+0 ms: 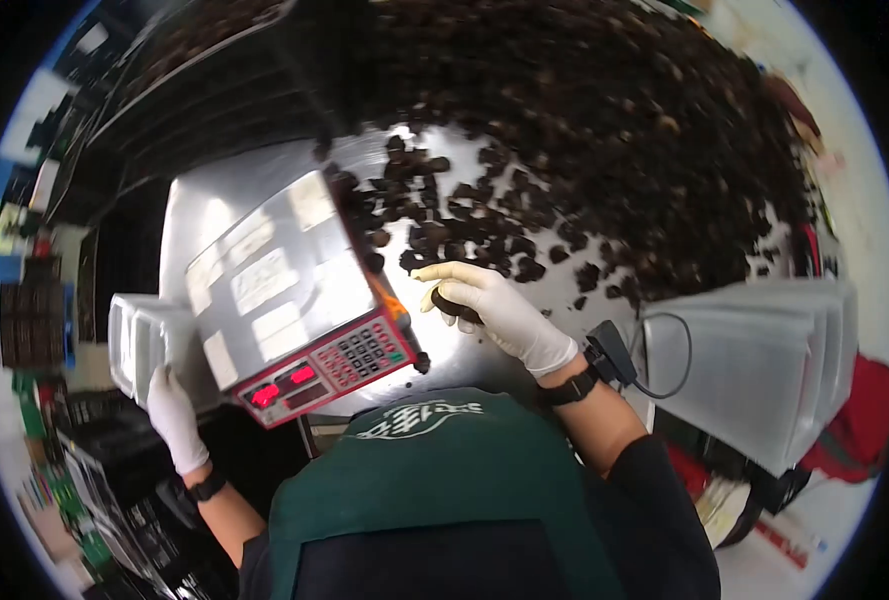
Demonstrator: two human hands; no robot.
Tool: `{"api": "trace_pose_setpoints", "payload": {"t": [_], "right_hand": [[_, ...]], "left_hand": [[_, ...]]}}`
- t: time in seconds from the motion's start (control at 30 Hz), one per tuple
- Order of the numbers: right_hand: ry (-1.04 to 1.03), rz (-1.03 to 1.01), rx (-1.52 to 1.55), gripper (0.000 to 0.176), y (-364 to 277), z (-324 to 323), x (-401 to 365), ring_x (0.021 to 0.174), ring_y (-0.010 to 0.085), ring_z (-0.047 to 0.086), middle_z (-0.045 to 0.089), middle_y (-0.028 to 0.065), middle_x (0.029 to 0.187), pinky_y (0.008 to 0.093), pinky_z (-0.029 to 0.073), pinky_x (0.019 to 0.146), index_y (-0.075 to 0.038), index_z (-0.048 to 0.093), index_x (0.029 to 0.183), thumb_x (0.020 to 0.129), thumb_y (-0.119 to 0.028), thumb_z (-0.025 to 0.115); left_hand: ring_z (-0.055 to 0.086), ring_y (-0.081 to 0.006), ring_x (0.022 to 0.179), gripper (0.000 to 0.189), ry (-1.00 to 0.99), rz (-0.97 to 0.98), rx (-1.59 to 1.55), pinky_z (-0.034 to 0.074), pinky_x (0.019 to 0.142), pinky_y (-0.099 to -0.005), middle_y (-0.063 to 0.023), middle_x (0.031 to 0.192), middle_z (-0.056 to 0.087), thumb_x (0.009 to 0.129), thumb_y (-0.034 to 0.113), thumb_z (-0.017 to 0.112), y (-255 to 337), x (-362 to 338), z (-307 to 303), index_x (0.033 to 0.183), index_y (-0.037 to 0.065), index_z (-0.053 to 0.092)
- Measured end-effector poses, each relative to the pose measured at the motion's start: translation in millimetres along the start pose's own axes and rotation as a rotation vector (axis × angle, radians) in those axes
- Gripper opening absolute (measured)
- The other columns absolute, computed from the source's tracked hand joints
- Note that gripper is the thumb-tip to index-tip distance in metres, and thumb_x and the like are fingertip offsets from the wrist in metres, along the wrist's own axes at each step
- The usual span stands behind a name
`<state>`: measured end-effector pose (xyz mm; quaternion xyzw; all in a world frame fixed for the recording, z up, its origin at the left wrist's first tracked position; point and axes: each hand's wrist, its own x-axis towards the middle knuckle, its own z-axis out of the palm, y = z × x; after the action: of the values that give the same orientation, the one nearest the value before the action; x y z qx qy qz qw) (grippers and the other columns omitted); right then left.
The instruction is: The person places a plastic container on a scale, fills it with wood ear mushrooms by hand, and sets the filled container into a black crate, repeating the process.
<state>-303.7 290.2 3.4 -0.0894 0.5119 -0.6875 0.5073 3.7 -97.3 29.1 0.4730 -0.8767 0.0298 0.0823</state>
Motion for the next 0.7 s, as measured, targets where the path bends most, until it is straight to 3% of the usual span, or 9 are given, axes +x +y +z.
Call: {"api": "trace_pose_setpoints", "payload": {"t": [0.13,0.17,0.3,0.4,0.43,0.5,0.57,0.63,0.7], "right_hand": [[0.152,0.004,0.108,0.033,23,-41,-5,0.068,0.0065,0.050,0.067,0.0094,0.096,0.0188,0.039,0.053,0.004,0.060,0.126,0.099,-0.009,0.045],[0.186,-0.012,0.097,0.033,27,-49,-5,0.068,0.0063,0.050,0.067,0.0088,0.095,0.0185,0.039,0.053,0.004,0.061,0.125,0.099,-0.009,0.046],[0.279,-0.066,-0.052,0.031,14,-56,11,0.072,0.0070,0.057,0.069,0.0069,0.093,0.0187,0.043,0.058,0.002,0.064,0.123,0.097,-0.009,0.052],[0.352,-0.283,-0.524,0.029,14,-68,53,0.077,0.0086,0.063,0.071,0.0055,0.092,0.0205,0.049,0.066,0.001,0.067,0.119,0.093,-0.007,0.057],[0.441,-0.342,-0.756,0.029,4,-67,66,0.080,0.0097,0.066,0.073,0.0060,0.090,0.0228,0.051,0.075,-0.001,0.069,0.116,0.089,-0.003,0.059],[0.525,-0.464,-1.073,0.027,-7,-71,97,0.085,0.0206,0.070,0.073,0.0090,0.095,0.0300,0.054,0.081,-0.005,0.070,0.112,0.088,-0.005,0.059],[0.519,-0.547,-1.189,0.026,-18,-75,131,0.095,0.0274,0.069,0.071,0.0110,0.102,0.0341,0.054,0.086,-0.007,0.070,0.111,0.088,-0.008,0.060],[0.492,-0.523,-1.263,0.029,-28,-78,162,0.103,0.0287,0.066,0.067,0.0111,0.113,0.0356,0.052,0.090,-0.009,0.069,0.115,0.088,-0.013,0.062],[0.534,-0.479,-1.364,0.037,-33,-74,182,0.101,0.0298,0.066,0.065,0.0089,0.112,0.0372,0.053,0.089,-0.014,0.065,0.123,0.087,-0.022,0.065]], "left_hand": [[0.073,-0.0308,0.081,0.017,-0.031,0.055,-0.172,0.055,0.075,-0.0372,-0.0183,0.089,0.074,0.088,0.005,0.066,-13,13,-14,0.103,0.000,0.072],[0.072,-0.0263,0.075,0.018,0.003,0.083,-0.143,0.055,0.072,-0.0364,-0.0156,0.084,0.074,0.084,0.004,0.070,-23,16,-10,0.102,0.000,0.071],[0.069,-0.0224,0.070,0.020,-0.004,-0.065,-0.012,0.054,0.070,-0.0343,-0.0129,0.079,0.072,0.084,0.006,0.072,-13,17,-30,0.103,0.000,0.070],[0.068,-0.0173,0.083,0.019,0.220,-0.034,-0.188,0.053,0.077,-0.0322,-0.0116,0.092,0.073,0.088,0.006,0.072,27,5,-67,0.107,0.001,0.070],[0.068,-0.0174,0.086,0.019,0.295,0.018,-0.271,0.053,0.079,-0.0318,-0.0116,0.095,0.073,0.090,0.004,0.070,45,-1,-74,0.109,0.000,0.070],[0.068,-0.0177,0.091,0.020,0.454,0.118,-0.438,0.053,0.083,-0.0309,-0.0115,0.101,0.072,0.093,0.000,0.066,88,-12,-81,0.113,-0.001,0.068],[0.067,-0.0189,0.096,0.021,0.340,0.300,-0.372,0.053,0.086,-0.0305,-0.0108,0.106,0.072,0.094,-0.003,0.063,130,-25,-79,0.114,-0.002,0.068],[0.067,-0.0199,0.086,0.027,0.098,0.438,-0.367,0.053,0.079,-0.0296,-0.0099,0.107,0.070,0.090,-0.006,0.066,156,-31,-61,0.115,0.001,0.069],[0.065,-0.0204,0.082,0.037,-0.021,0.491,-0.307,0.053,0.073,-0.0308,-0.0103,0.099,0.068,0.086,-0.004,0.069,170,-40,-31,0.121,0.006,0.067]]}}
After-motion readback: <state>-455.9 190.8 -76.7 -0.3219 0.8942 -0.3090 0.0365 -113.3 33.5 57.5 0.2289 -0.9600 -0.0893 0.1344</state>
